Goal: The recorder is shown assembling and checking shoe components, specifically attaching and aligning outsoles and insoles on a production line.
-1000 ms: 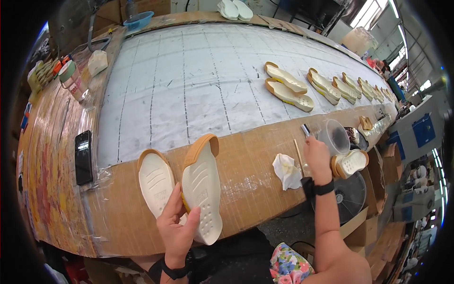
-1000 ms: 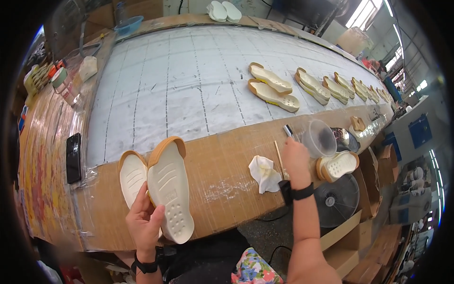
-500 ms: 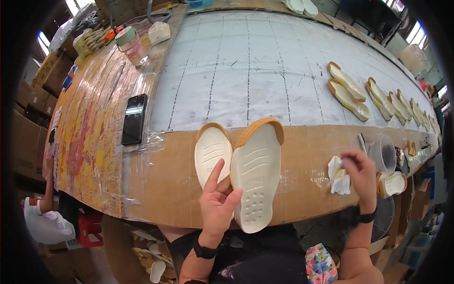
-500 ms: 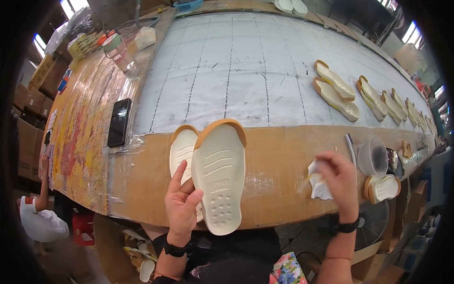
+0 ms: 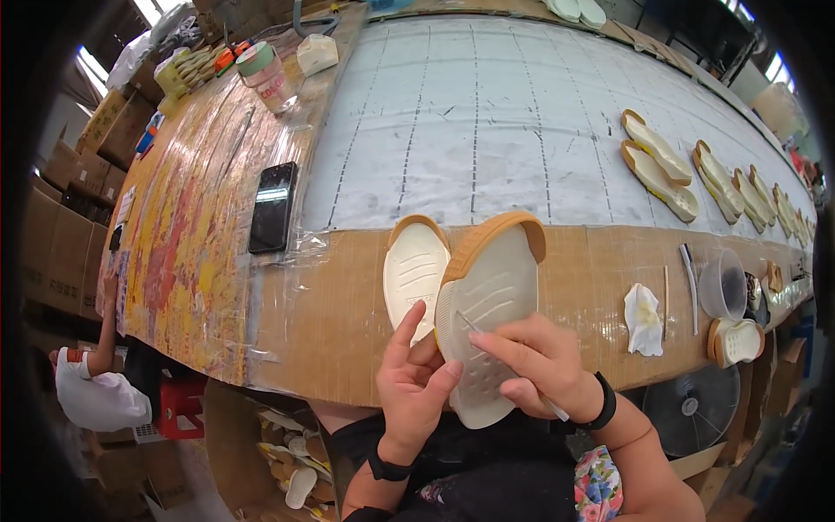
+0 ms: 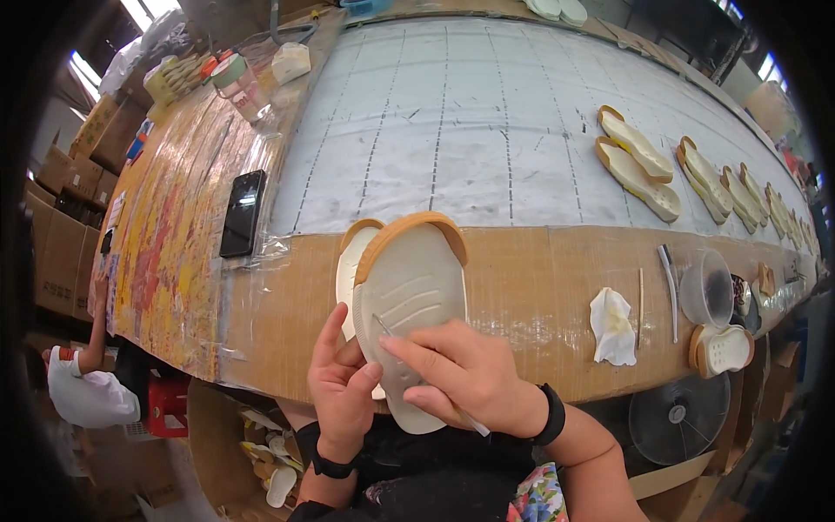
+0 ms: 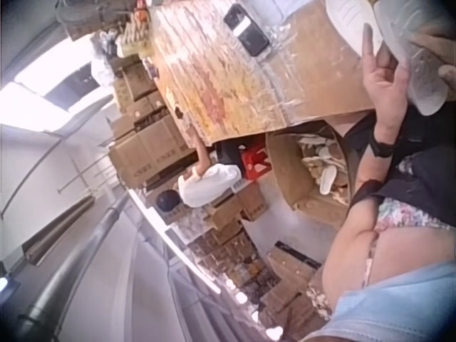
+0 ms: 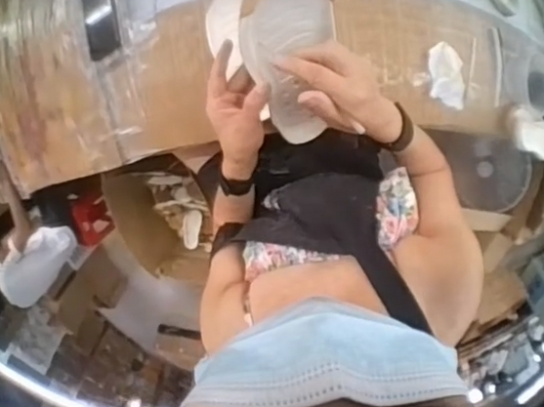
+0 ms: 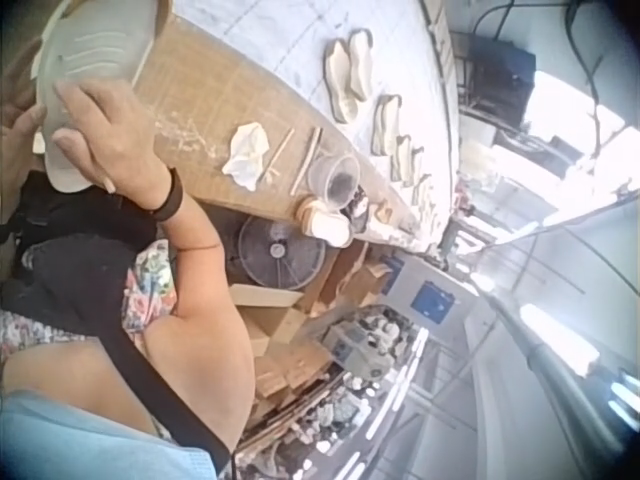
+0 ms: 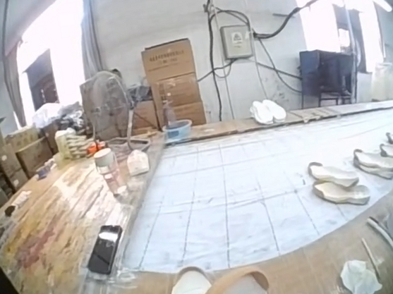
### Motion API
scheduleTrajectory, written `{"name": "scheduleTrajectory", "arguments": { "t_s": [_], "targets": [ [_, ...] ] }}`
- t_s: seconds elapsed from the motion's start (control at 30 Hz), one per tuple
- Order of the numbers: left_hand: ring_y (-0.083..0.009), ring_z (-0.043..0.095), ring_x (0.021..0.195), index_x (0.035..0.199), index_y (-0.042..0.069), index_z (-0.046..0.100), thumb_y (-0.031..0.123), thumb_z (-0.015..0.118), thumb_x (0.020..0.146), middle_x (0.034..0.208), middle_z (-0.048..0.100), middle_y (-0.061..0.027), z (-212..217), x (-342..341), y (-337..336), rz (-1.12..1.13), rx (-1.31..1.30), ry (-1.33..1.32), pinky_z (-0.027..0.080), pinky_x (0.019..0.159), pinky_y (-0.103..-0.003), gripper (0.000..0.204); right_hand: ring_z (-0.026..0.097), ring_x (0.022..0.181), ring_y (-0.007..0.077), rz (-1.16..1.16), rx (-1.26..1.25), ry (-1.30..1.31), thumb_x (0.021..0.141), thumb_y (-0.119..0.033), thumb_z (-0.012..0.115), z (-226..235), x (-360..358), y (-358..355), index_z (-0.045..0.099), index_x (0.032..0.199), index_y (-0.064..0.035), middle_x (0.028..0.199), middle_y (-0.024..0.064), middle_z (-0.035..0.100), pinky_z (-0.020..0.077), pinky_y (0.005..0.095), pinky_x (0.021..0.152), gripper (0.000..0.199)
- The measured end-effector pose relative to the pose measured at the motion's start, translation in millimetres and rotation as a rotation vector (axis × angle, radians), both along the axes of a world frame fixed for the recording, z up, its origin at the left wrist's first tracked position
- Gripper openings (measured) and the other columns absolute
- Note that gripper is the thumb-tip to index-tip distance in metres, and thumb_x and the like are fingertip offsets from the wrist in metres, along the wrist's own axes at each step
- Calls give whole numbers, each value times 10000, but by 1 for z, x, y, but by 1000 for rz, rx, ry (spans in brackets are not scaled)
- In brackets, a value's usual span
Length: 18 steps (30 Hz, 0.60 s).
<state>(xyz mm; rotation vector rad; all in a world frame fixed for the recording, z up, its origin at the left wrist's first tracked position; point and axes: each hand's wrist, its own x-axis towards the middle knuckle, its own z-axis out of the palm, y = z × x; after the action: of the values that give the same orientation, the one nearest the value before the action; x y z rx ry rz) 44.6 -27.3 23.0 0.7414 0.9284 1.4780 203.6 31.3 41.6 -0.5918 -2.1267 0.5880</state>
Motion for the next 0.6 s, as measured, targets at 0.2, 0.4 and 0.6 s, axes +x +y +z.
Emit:
{"name": "scheduleTrajectory", "arguments": {
  "t_s": [0.2, 0.4, 0.6],
  "targets": [
    [-221, 501, 1038, 1328, 12, 156, -84, 482, 762, 1161, 479, -214, 3, 5, 2, 50, 8, -41, 413, 858, -315, 660, 527, 626, 209, 54, 5, -51, 750, -225, 583, 7, 10, 0, 578, 1023, -38, 828, 76, 570, 443, 279, 532, 330],
    [-240, 463, 1090, 1314, 64, 209, 11, 401, 810, 1238, 407, -170, 7, 2, 8, 239, -39, -280, 426, 868, -342, 542, 584, 826, 255, -138, -430, 408, 766, -282, 624, -5, 28, -20, 515, 1079, 6, 980, 154, 584, 458, 297, 715, 439],
    [-245, 439, 1102, 1251, 60, 296, 163, 408, 836, 1215, 426, -113, -9, 0, 18, 176, 68, -679, 374, 922, -396, 442, 596, 873, 260, -106, -591, 62, 632, -308, 742, -5, 17, -44, 489, 1107, 14, 957, 181, 591, 457, 295, 752, 628]
  ]
}}
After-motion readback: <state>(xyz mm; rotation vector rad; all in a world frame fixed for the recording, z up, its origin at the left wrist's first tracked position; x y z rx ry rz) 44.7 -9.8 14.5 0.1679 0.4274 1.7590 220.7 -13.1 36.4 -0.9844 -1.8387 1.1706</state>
